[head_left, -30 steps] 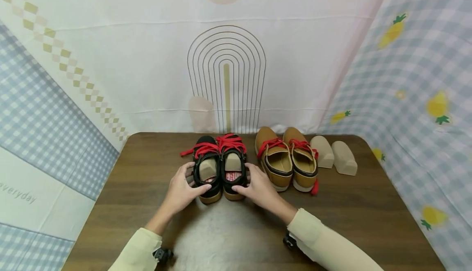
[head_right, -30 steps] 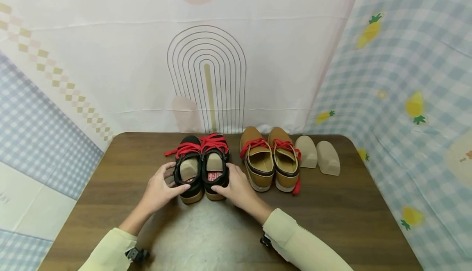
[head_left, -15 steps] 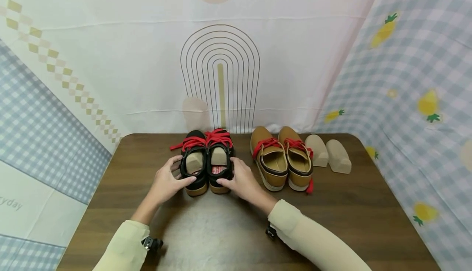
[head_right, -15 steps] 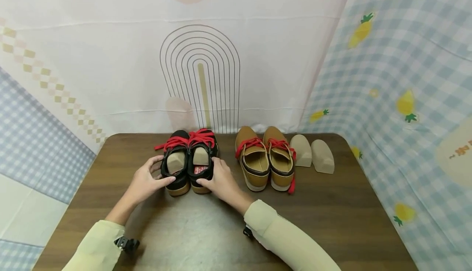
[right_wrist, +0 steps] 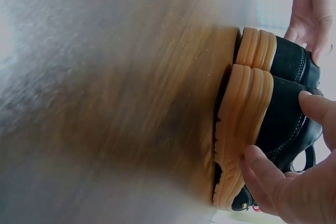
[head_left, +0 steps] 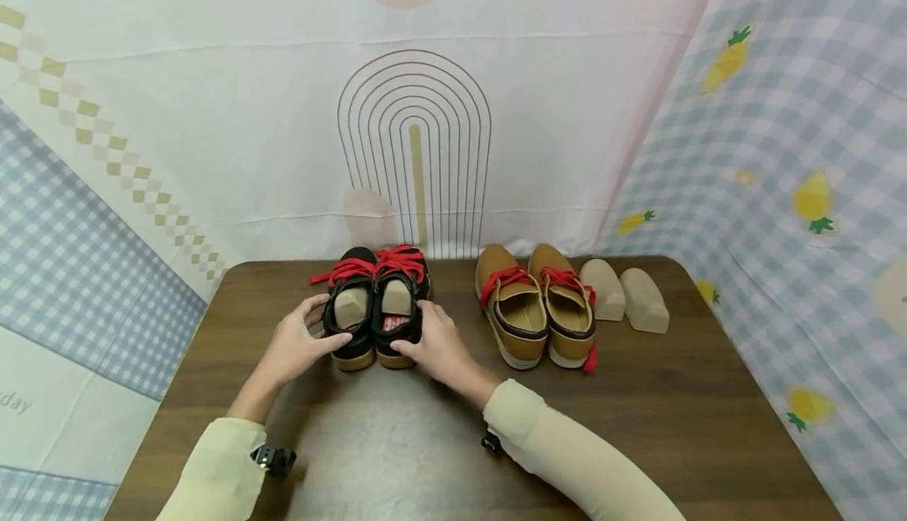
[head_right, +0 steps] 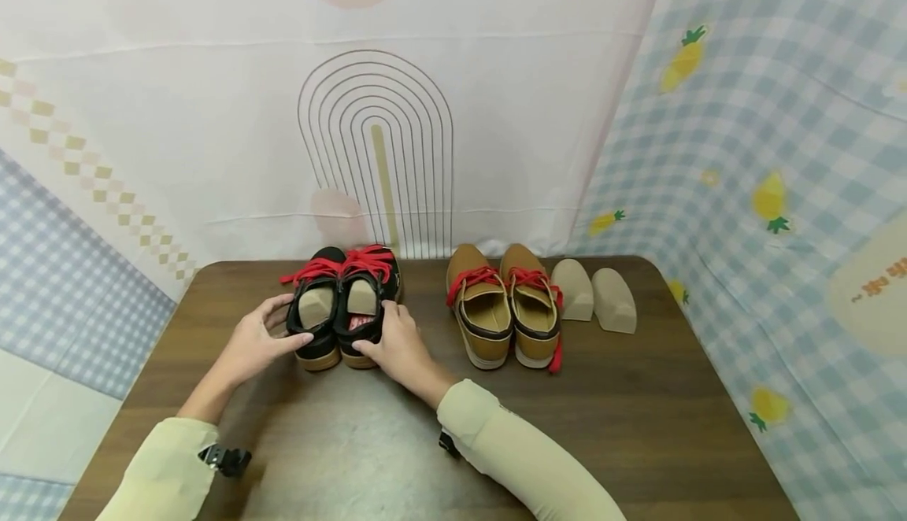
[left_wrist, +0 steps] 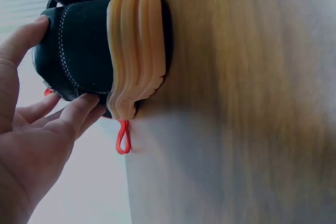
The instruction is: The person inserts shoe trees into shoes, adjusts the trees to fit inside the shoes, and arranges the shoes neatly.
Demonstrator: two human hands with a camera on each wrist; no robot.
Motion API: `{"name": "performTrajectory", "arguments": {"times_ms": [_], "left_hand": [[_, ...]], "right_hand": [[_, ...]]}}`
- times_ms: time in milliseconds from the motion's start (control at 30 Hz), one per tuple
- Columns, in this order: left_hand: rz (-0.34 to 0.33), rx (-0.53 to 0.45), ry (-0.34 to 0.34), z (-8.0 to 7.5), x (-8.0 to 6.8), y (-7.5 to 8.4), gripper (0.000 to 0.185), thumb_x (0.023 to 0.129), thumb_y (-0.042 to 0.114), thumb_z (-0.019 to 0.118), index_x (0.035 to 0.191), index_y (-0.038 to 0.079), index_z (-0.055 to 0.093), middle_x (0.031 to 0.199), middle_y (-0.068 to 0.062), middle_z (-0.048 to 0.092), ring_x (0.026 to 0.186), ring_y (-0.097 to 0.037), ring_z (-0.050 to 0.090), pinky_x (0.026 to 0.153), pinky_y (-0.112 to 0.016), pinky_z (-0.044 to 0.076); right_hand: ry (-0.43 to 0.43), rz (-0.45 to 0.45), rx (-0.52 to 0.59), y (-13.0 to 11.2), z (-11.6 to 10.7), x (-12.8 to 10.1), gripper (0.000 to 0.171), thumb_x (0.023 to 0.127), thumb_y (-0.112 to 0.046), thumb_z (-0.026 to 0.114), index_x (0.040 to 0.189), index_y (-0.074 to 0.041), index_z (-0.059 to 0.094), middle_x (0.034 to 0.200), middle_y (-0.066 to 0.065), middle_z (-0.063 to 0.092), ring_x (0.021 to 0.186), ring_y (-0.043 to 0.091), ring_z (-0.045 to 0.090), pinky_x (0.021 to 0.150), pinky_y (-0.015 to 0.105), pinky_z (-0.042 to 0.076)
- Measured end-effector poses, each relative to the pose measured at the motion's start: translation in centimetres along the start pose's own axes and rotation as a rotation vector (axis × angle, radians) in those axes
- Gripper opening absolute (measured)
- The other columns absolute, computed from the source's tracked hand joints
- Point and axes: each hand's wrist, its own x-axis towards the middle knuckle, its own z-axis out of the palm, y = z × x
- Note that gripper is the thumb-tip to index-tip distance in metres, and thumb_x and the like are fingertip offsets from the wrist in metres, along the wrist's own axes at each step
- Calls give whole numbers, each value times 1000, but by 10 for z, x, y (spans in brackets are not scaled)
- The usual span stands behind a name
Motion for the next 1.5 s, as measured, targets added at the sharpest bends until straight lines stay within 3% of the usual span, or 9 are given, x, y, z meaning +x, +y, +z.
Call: {"name": "performTrajectory", "arguments": {"times_ms": [333,567,833,967,1167,1500], "left_hand": [[-10,-8,-22,-15,0,-6,91,88,30,84,158,3,33,155,-31,44,141,-44,49,104,-53,52],[-22,-23,-46,-25,-1,-12,92,89,30,83,159,3,30,158,-30,41,143,-44,46,96,-31,55],[-5,21,-46,-27,-1,-12,92,90,28,81,160,2,27,160,-31,35,145,-49,40,106,-58,49],[40,44,-33,-28,-3,-9,94,91,30,81,161,3,25,161,-31,34,144,-53,39,112,-63,42],[104,74,25,-27,-7,4,92,90,34,81,160,5,28,162,-27,35,147,-48,37,117,-61,37],[213,127,101,-15,-10,34,83,90,32,81,156,8,39,159,-20,43,146,-41,43,115,-57,41]], "right_hand": [[-17,9,-41,-11,10,6,80,88,-41,82,148,-1,47,139,18,59,129,34,59,105,47,53],[-29,38,-3,-19,18,8,80,89,-38,82,149,0,46,141,20,57,131,35,58,105,47,52],[-31,25,21,-15,17,8,80,89,-36,83,150,1,45,145,20,55,134,36,55,109,47,50],[-41,37,36,-12,11,3,81,90,-37,82,152,-1,43,148,19,53,137,36,53,111,48,48],[1,3,78,-8,-7,-11,80,90,-35,81,153,-4,42,146,18,54,132,35,57,106,49,51],[78,-122,205,0,-54,-47,71,88,-25,84,147,-5,50,141,13,59,126,29,63,101,38,57]]}}
